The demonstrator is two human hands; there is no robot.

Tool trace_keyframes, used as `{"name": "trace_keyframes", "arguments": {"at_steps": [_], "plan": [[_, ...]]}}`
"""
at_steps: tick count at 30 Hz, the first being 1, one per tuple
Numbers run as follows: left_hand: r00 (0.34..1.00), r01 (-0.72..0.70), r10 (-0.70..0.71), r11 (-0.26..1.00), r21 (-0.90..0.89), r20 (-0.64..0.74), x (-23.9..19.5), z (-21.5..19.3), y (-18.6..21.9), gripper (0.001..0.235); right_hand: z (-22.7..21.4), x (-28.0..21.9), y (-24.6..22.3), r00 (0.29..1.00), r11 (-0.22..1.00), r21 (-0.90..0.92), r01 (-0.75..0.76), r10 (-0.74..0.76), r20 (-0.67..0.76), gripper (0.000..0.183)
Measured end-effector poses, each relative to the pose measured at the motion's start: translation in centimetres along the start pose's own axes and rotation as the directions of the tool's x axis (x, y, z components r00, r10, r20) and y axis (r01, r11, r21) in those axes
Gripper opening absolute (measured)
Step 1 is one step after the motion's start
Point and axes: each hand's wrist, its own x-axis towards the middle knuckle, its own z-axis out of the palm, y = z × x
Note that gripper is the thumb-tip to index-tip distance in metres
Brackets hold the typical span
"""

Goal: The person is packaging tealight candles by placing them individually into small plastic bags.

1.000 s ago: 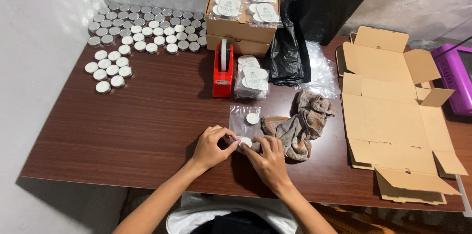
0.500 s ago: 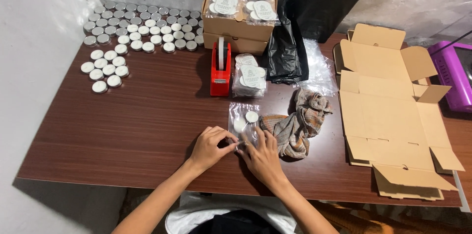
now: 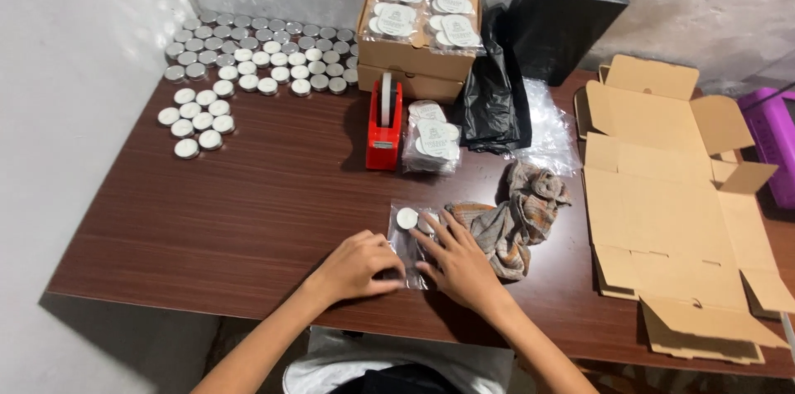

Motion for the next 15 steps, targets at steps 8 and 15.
{"name": "trace_keyframes", "arguments": {"at_steps": [8,15], "plan": [[0.921,0.356,-0.293,0.899,0.254,-0.256,1.2,-7.0,-10.0,0.023,0.7,2.0,1.1,0.992,0.991,-0.044,0.126,-0.127,-0.013,0.058],[0.739,0.618,-0.488,0.765,0.181,-0.464,3.6,-11.2,-21.4,0.042,2.7,2.7,2.0,0.974,0.964,-0.167,0.207,-0.219,-0.054,0.076]]}}
